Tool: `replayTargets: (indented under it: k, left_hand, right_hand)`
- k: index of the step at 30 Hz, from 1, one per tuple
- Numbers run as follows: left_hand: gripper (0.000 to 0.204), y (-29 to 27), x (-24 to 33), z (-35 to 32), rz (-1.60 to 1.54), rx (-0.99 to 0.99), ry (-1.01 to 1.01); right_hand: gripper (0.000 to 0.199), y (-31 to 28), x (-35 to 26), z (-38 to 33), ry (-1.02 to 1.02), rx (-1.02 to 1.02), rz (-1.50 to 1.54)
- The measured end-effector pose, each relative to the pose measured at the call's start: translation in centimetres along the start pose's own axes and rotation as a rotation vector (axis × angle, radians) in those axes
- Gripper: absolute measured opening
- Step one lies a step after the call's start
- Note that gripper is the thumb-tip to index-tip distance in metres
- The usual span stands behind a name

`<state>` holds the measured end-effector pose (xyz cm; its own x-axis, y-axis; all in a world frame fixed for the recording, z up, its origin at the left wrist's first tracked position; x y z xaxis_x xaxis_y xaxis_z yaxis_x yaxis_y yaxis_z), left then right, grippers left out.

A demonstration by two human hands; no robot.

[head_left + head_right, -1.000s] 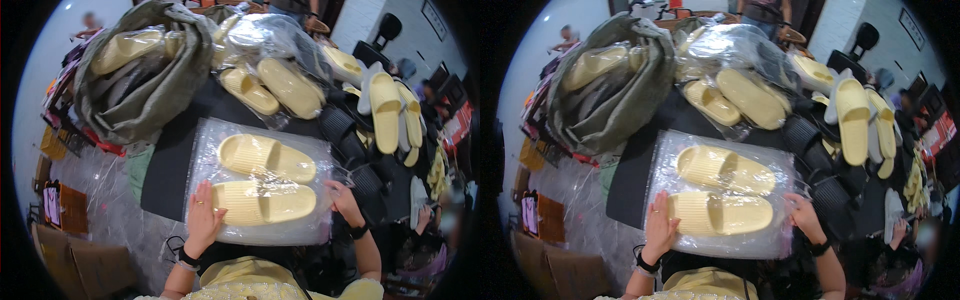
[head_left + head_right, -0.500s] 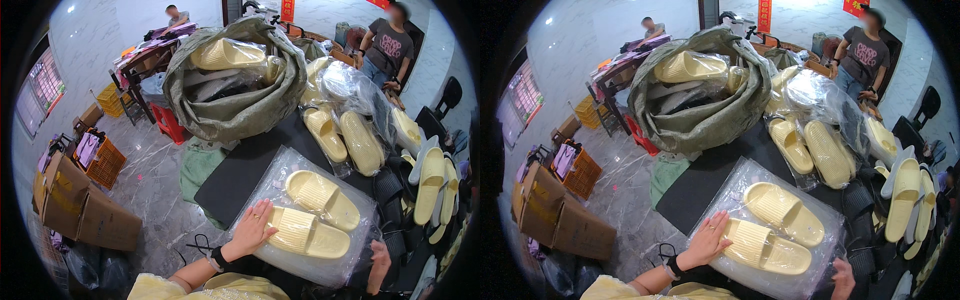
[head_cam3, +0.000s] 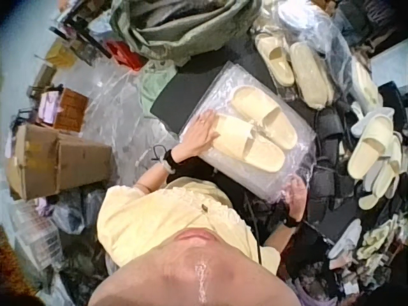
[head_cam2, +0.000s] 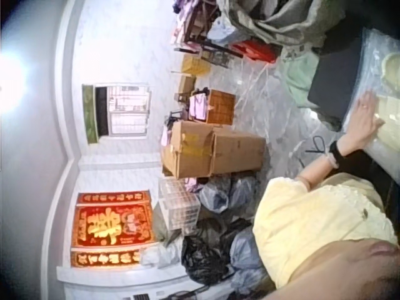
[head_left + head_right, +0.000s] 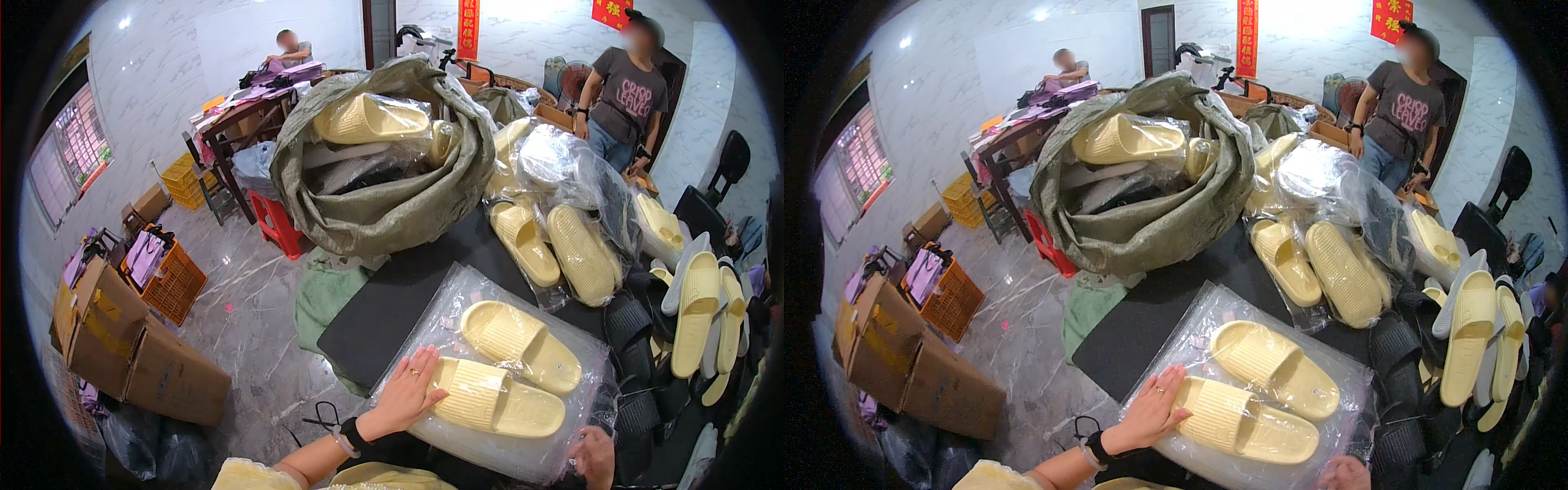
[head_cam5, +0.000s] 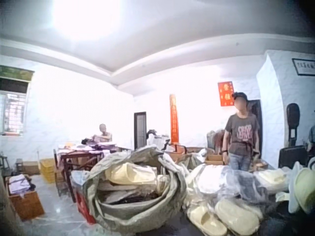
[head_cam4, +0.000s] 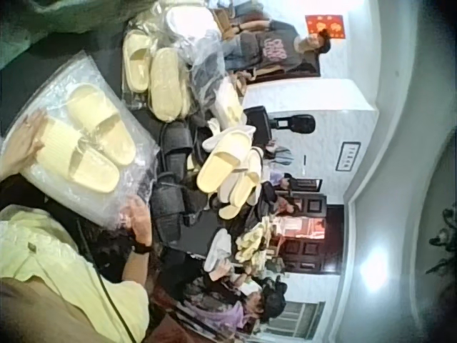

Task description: The recorder is picking up various plastic sandals (slides) from a large pile and placing them into clear plastic bags.

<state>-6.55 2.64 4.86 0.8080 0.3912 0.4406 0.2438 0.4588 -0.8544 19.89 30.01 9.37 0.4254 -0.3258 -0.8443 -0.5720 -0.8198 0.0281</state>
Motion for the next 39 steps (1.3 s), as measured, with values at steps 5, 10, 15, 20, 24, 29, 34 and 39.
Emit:
replayTargets:
  k: [5, 10, 15, 20, 24, 29, 34, 39]
  left_hand:
    - [0.079, -7.6, -0.5, 2.3, -0.391, 0.094, 0.085]
    - [0.09, -22.5, -1.8, 8.6, -0.834, 0.301, 0.025]
    - [0.096, -38.0, -8.0, 10.0, 0.023, 1.118, 0.0]
    - [0.081, -31.6, -4.2, 8.0, 0.267, 1.206, 0.177]
    - [0.067, -18.4, -0.8, 6.0, 0.228, 0.481, 0.221]
    - [0.072, -6.2, 2.9, 2.1, -0.088, 0.083, 0.199]
    - [0.069, -0.4, 2.3, 1.1, -0.203, 0.017, 0.123]
    - [0.07, 1.1, 2.1, 1.2, -0.112, 0.063, 0.109]
  right_hand:
    - [0.028, 0.3, -0.9, 0.3, 0.016, -0.113, -0.176]
    - [0.03, -0.7, -0.7, 2.2, -0.012, -0.098, -0.262]
    - [0.039, 0.6, -1.5, 3.6, -0.194, -0.137, -0.307]
    - [0.049, 1.5, -3.4, 2.4, -0.327, -0.209, -0.249]
    - [0.033, -0.2, -2.5, 2.1, -0.029, -0.447, -0.3]
    - [0.035, 2.5, -5.5, 4.8, 0.013, -0.361, -0.572]
    - [0.061, 5.3, -6.9, 7.4, 0.03, -0.682, -0.605]
    - [0.062, 9.7, -6.4, 11.9, -0.547, -0.569, -0.649]
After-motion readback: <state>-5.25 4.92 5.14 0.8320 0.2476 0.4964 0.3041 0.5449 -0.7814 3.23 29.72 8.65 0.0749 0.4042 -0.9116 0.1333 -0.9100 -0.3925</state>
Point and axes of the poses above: each hand's wrist, its own z-axis towards the middle knuckle, its own y-axis out of the palm, x = y × z, the point moved 5 cm from there along z, towards the middle knuckle, and after that the axes turned 10 degrees about y, right-handed, at the moved point
